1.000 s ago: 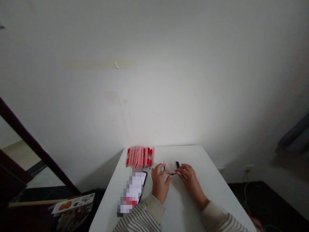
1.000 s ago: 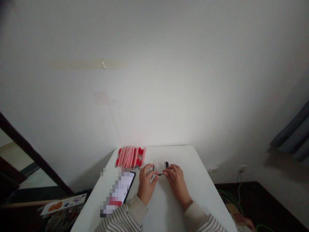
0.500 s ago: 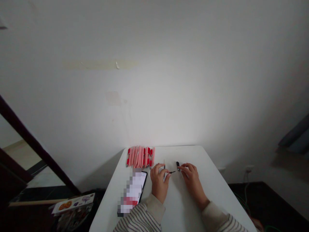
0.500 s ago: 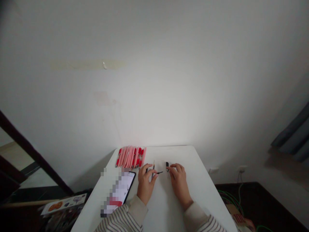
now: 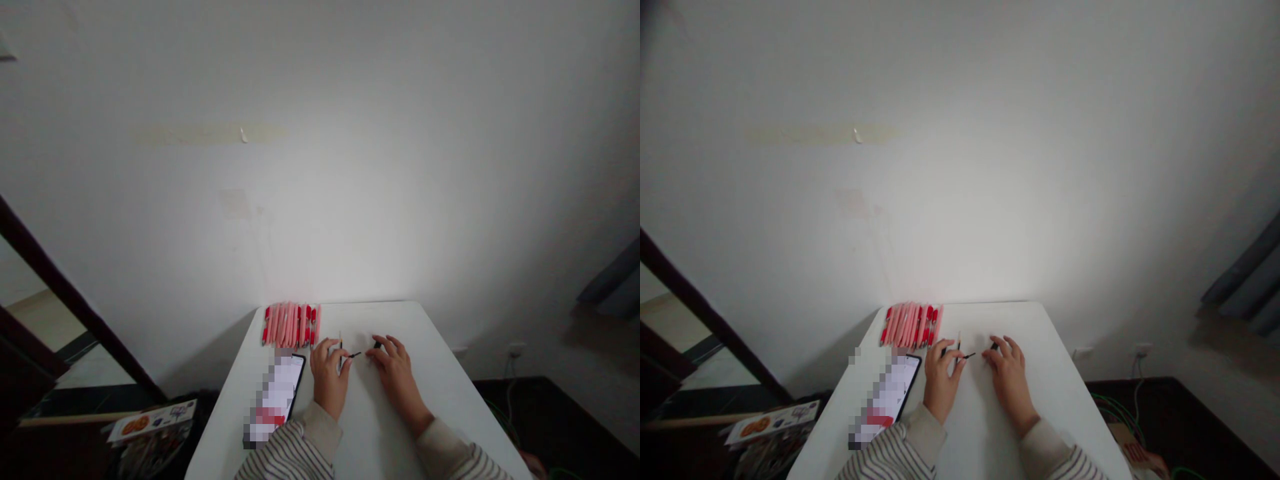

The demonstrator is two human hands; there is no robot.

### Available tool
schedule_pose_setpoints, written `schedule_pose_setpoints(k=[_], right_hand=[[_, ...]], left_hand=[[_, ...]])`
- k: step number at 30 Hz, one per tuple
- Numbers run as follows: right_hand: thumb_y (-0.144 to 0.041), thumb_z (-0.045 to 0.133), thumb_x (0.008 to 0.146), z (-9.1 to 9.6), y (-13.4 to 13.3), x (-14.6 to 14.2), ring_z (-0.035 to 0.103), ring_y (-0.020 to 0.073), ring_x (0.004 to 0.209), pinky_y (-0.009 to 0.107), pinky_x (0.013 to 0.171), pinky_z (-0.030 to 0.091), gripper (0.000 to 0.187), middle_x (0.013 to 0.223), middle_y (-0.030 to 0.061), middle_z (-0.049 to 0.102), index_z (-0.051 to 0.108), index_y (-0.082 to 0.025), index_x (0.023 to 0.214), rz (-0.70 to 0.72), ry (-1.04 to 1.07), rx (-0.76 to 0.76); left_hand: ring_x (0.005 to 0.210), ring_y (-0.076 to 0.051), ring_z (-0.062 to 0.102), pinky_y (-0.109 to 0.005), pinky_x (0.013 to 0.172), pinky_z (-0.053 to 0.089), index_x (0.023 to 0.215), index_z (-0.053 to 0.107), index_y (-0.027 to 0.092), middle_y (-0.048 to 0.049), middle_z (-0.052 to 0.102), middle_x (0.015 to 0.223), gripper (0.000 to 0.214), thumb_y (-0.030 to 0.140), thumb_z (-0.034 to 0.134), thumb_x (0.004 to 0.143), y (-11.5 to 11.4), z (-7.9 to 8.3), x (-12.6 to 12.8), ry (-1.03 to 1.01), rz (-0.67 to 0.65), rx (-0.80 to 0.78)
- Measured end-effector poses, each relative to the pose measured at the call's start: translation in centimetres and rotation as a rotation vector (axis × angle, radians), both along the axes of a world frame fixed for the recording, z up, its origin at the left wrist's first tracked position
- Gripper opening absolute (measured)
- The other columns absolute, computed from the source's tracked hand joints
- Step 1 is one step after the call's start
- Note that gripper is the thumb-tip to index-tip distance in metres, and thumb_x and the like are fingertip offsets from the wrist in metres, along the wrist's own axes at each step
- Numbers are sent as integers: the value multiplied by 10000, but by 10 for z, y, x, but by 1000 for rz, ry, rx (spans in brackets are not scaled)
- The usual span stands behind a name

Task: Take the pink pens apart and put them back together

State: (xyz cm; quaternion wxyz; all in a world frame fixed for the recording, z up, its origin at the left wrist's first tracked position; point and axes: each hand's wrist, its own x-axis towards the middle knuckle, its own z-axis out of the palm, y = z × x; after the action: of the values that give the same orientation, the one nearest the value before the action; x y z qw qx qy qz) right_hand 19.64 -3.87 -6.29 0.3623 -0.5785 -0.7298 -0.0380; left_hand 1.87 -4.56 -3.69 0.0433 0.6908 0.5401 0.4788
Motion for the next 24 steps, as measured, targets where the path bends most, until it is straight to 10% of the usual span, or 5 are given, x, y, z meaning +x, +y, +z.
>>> schedule_pose_setpoints(k=[24], right_hand=[[-239,502,886,4,0,1,500,246,1077,436,918,426,179,992,46,639,636,-266,1001,31,109,125]], left_hand=[[1076,-234,512,-503,948,419,805,665,242,-46,573,1065,98,166,641,747,-1,1,0,-20,-17,-19]])
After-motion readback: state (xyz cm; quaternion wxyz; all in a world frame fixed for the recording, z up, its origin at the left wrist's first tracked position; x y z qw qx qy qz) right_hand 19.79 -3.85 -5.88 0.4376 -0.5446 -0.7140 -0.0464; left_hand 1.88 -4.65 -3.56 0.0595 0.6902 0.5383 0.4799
